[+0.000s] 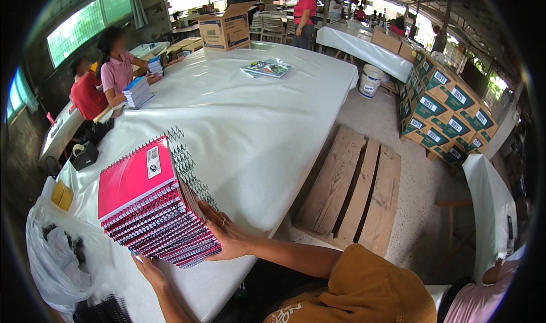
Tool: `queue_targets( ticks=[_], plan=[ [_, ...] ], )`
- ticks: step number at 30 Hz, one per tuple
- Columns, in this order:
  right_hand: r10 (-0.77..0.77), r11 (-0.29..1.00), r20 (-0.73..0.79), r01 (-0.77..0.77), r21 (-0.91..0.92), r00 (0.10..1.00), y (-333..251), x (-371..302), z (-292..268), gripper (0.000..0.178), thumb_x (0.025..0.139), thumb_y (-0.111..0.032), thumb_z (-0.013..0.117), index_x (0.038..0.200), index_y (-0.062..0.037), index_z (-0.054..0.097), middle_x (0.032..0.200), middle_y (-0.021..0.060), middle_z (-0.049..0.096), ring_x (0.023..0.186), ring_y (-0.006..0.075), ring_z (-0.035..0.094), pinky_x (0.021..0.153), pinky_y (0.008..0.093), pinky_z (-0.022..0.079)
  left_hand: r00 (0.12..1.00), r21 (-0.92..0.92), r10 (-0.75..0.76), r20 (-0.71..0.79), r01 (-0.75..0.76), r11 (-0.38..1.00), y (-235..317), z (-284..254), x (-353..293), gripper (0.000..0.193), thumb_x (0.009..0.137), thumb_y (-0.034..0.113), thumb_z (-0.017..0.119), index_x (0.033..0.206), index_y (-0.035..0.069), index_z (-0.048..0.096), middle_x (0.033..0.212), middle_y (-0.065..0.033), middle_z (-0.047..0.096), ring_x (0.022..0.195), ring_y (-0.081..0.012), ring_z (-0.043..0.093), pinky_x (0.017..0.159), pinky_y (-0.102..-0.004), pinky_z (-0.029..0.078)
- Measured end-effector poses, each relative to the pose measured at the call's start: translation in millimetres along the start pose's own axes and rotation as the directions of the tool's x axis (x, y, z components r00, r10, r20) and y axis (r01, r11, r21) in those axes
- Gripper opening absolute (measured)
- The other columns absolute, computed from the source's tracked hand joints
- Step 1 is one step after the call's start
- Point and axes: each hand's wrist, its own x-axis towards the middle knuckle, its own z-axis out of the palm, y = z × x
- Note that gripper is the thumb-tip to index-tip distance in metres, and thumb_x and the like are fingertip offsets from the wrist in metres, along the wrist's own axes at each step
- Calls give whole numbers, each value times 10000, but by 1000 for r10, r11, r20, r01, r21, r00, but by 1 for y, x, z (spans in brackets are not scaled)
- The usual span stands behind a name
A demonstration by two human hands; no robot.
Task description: The person trims the excess length from the plastic spiral bindings on a stack of pink notebooks using blue-handled shears.
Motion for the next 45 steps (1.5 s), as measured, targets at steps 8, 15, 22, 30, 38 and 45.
queue_targets(
  ticks=[8,15,22,30,38,45],
  plan=[
    [2,1000,-18,-2,10,1000,-2,1,-1,1226,578,-264,823,1441,-248,-47,1485,239,-18,1364,437,69,1056,539,205,1000,-1,-1,16,1,1000,-5,-4,3,508,977,274,344,1393,23,194,1234,-155,480,1056,-238,540,887,-362,451],
    [26,1000,4,-26,8,1000,-1,0,0,1219,583,-271,819,1440,-248,-47,1486,237,-21,1364,438,65,1048,550,210,1000,4,4,13,-4,1000,-3,-3,1,505,980,276,339,1392,21,198,1221,-157,489,1049,-231,543,879,-363,455],
    [20,1000,14,-20,-12,1000,-1,-1,0,1218,618,-336,807,1436,-254,-92,1478,256,-13,1365,447,43,1002,593,234,1000,-4,9,23,-9,1000,-2,-3,1,498,979,263,351,1386,16,207,1237,-160,471,1062,-242,537,899,-370,450],
    [27,1000,17,-26,-12,1000,-2,-1,-1,1208,624,-347,803,1435,-252,-87,1479,254,-8,1363,451,58,993,596,243,1000,-41,19,-4,-19,999,-2,0,0,456,941,287,435,1331,73,335,1145,-83,531,995,-175,541,853,-340,452],
    [41,999,14,-41,0,999,-5,1,-2,1198,583,-276,816,1440,-217,-19,1488,230,-7,1370,424,60,1053,536,202,1000,-3,12,-8,-12,1000,-7,-7,4,463,959,278,373,1354,54,286,1208,-122,498,1040,-221,541,847,-359,467],
    [-3,1000,-16,3,12,1000,-7,3,-4,1185,586,-270,811,1440,-200,-7,1489,225,-14,1373,412,56,1060,536,193,999,-15,34,11,-33,999,-3,-5,0,448,955,289,386,1329,53,317,1188,-112,504,1021,-208,544,829,-354,470]
  ],
)
